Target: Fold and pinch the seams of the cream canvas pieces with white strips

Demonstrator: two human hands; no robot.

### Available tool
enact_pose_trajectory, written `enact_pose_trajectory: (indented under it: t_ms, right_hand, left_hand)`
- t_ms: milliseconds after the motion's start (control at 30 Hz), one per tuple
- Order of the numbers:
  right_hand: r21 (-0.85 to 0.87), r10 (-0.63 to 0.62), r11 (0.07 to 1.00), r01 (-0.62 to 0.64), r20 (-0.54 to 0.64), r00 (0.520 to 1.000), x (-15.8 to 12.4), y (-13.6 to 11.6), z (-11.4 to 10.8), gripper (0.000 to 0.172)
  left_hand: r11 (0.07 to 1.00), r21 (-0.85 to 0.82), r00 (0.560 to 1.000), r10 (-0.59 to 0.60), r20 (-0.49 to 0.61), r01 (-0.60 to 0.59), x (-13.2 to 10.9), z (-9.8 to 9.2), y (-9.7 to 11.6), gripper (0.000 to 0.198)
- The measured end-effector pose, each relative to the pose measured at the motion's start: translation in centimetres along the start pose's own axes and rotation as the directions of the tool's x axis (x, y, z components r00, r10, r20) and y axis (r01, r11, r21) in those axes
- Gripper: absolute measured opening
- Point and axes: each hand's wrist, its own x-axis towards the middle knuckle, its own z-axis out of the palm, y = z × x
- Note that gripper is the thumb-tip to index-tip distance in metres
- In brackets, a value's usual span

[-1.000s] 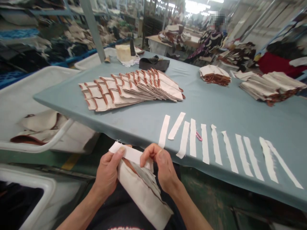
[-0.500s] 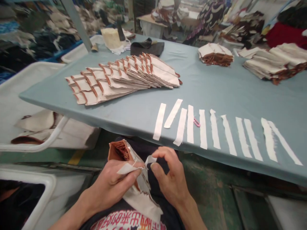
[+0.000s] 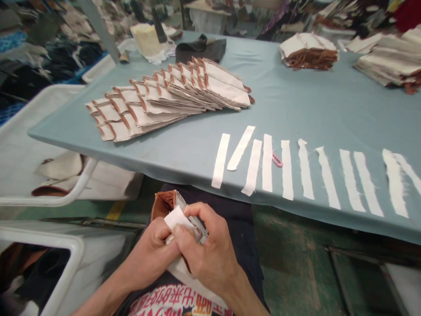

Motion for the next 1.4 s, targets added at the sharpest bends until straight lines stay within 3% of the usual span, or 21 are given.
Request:
enact_pose_trajectory:
  t_ms: [100,200,267,367,467,567,800,900,1000,1067,1133,1233,1300,1400]
  right_hand:
    - [-0.06,-0.091,0.995,0.083,-0.154,0.984,-0.3,0.3,0.2,0.02]
    - [-0.279,-0.305,0.934,0.224,-0.295,0.906,-0.6,0.3,0.3,0.023]
    - [-0.374,-0.389,0.882,0.288,-0.232,0.891,-0.7,0.0,0.6,0.02]
    - [-0.419,-0.379,0.862,0.286,-0.157,0.912,-0.8,-0.2,1.4,0.014]
    - [-0.41,-0.318,0.884,0.223,-0.18,0.931,-0.8,0.4,2.1,0.011]
    - [-0.412,-0.306,0.887,0.208,-0.186,0.934,-0.8,1.3,2.2,0.014]
    - [-0.52,-0.358,0.803,0.292,-0.03,0.933,0.0,1.5,0.7,0.014]
    - [-0.527,-0.363,0.788,0.318,0.019,0.932,0.2,1.6,0.4,0.011]
    - [-0.465,-0.356,0.829,0.311,-0.008,0.935,0.3,1.6,0.4,0.007]
    - [-0.364,-0.31,0.893,0.264,-0.075,0.948,0.4,1.8,0.6,0.009]
    - [-0.211,-0.189,0.966,0.146,-0.2,0.961,0.5,2.0,0.8,0.014]
    - [0.039,0.055,0.998,-0.043,-0.377,0.925,0.3,3.1,1.3,0.023]
    - [0.183,0.208,0.972,-0.146,-0.387,0.898,0.0,4.2,2.0,0.03]
    - [0.326,0.402,0.893,-0.311,-0.268,0.875,-0.8,6.3,3.6,0.039]
  left_hand:
    - [0.99,0.122,0.989,0.089,-0.122,-0.074,0.2,0.0,-0.2,0.033]
    - [0.926,0.354,0.936,0.232,-0.263,-0.13,0.5,-0.2,-0.9,0.039]
    - [0.866,0.475,0.904,0.319,-0.286,-0.156,0.7,-0.4,-1.5,0.041]
    - [0.792,0.584,0.887,0.385,-0.255,-0.176,1.0,-0.6,-2.1,0.04]
    - [0.768,0.626,0.931,0.314,-0.186,-0.134,1.1,-0.9,-2.1,0.03]
    - [0.772,0.624,0.984,0.178,-0.029,-0.121,1.2,-1.5,-1.5,0.013]
    - [0.693,0.701,0.985,0.092,0.144,-0.167,1.2,-3.4,-0.5,0.007]
    - [0.682,0.714,0.986,0.088,0.139,-0.161,1.3,-3.5,-0.5,0.012]
    - [0.704,0.691,0.987,0.118,0.11,-0.161,1.1,-3.1,-0.8,0.013]
    - [0.758,0.63,0.985,0.137,0.103,-0.171,0.8,-2.8,-1.0,0.02]
    - [0.833,0.527,0.986,0.146,0.083,-0.168,0.4,-2.8,-1.2,0.034]
    - [0.923,0.355,0.987,0.161,-0.001,-0.15,-0.2,-3.1,-1.6,0.048]
    - [0.966,0.231,0.991,0.128,-0.044,-0.114,-0.5,-3.5,-2.2,0.055]
    - [0.998,0.067,0.991,0.028,-0.132,-0.019,-0.7,-3.7,-3.5,0.064]
